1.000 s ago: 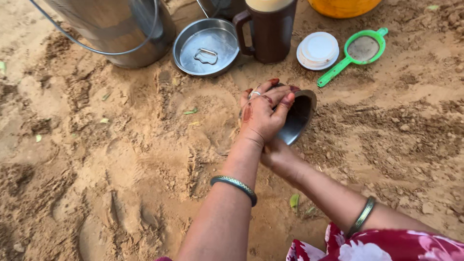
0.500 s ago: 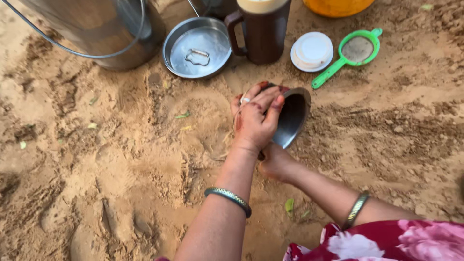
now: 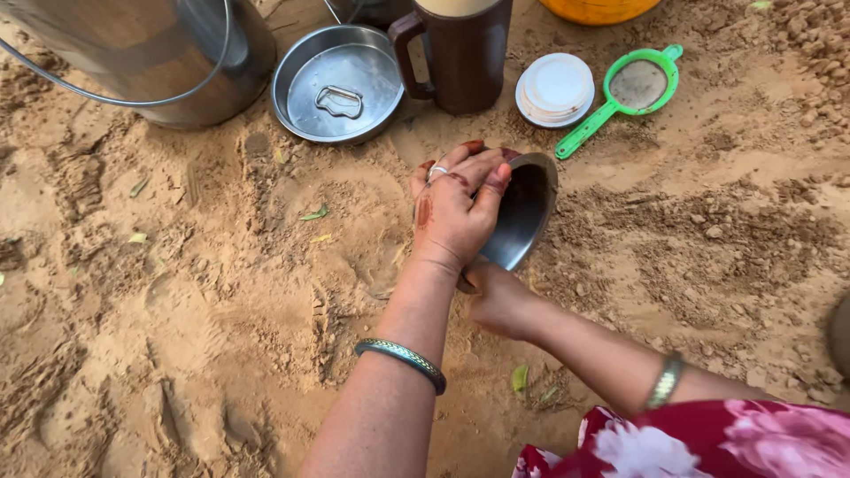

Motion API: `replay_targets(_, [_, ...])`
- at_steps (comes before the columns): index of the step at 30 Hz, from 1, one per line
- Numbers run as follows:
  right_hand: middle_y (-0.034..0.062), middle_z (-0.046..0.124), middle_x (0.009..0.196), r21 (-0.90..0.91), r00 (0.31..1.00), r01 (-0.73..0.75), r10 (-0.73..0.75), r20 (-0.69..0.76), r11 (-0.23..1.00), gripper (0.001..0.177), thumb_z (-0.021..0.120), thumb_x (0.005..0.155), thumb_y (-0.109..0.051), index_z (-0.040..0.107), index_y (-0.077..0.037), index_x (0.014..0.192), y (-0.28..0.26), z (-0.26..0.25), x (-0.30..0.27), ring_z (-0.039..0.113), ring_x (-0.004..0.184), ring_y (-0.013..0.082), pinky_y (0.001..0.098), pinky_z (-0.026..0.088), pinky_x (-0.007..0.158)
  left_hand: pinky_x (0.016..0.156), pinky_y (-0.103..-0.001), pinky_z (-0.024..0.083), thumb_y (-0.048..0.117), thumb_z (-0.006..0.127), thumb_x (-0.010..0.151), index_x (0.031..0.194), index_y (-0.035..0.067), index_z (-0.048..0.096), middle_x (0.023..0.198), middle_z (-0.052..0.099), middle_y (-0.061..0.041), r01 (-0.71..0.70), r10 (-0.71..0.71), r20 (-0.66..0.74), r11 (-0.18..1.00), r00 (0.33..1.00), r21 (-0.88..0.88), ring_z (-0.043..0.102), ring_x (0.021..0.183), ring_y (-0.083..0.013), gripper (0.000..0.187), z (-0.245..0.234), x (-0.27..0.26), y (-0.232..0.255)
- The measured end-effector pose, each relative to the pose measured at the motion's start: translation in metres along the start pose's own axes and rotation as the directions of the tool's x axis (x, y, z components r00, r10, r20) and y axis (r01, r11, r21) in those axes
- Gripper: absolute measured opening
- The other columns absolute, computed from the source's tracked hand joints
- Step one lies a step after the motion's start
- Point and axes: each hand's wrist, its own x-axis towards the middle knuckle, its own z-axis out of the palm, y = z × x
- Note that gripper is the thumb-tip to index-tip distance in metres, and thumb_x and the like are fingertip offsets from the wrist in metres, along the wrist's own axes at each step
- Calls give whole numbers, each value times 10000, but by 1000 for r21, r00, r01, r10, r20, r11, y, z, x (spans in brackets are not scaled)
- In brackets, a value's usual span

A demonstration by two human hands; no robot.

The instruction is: The person cleans a variety of metal containers and lids by hand using sand and water while sitting on the ground. They scrub the interior and exterior surfaces of pots and bowls with sand, rinse them with water from a yellow bucket, and stack the cleaned items on the dirt.

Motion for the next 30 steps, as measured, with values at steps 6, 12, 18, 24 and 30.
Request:
replay_targets(6, [123, 498, 1512, -888, 828, 297, -558, 56, 352, 794, 668, 714, -217, 485, -104, 1478, 18, -70, -8, 401, 1434, 288, 529, 192, 1229, 1095, -478, 302, 432, 605, 976, 1197, 253, 771, 1303, 701, -58, 21, -21, 52, 1000, 998, 9, 574, 1297, -248, 329, -1, 14, -10])
replay_targets(12, [187, 456, 1509, -999, 872, 43, -488, 35, 5, 587, 495, 889, -248, 448, -25, 1430, -1, -88, -2, 343, 1450, 342, 494, 147, 1217, 1163, -496, 262, 440, 570, 996, 1154, 250, 772, 1243, 751, -19, -55, 48, 122, 997, 991, 48, 607, 1316, -211, 319, 8, 15, 0])
replay_targets(18, [330, 428, 1453, -531, 836, 398, -534, -127, 749, 825, 726, 606, -103, 479, 50, 1377, -9, -7, -4, 309, 1423, 460, 448, 242, 1192, 1176, -525, 221, 408, 580, 976, 1167, 251, 770, 1274, 758, 18, -116, 116, 90, 993, 989, -6, 569, 1330, -221, 312, -1, 3, 7])
replay_targets(24, [248, 487, 1480, -390, 869, 377, -467, -166, 840, 880, 686, 612, -44, 477, -30, 1467, 10, -24, -14, 395, 1401, 451, 511, 316, 1137, 1136, -540, 201, 391, 622, 931, 1143, 239, 793, 1254, 718, -44, 39, -39, 97, 999, 994, 10, 593, 1252, -249, 312, 5, 11, 9])
replay_targets(30, [137, 610, 1361, -975, 694, 100, -716, -74, 197, 593, 768, 736, -203, 602, -89, 1294, 9, -77, -3, 468, 1409, 344, 559, 325, 1219, 1118, -498, 272, 402, 617, 942, 1137, 245, 777, 1209, 747, -10, 2, -6, 106, 999, 994, 32, 637, 1215, -214, 297, 5, 19, 11])
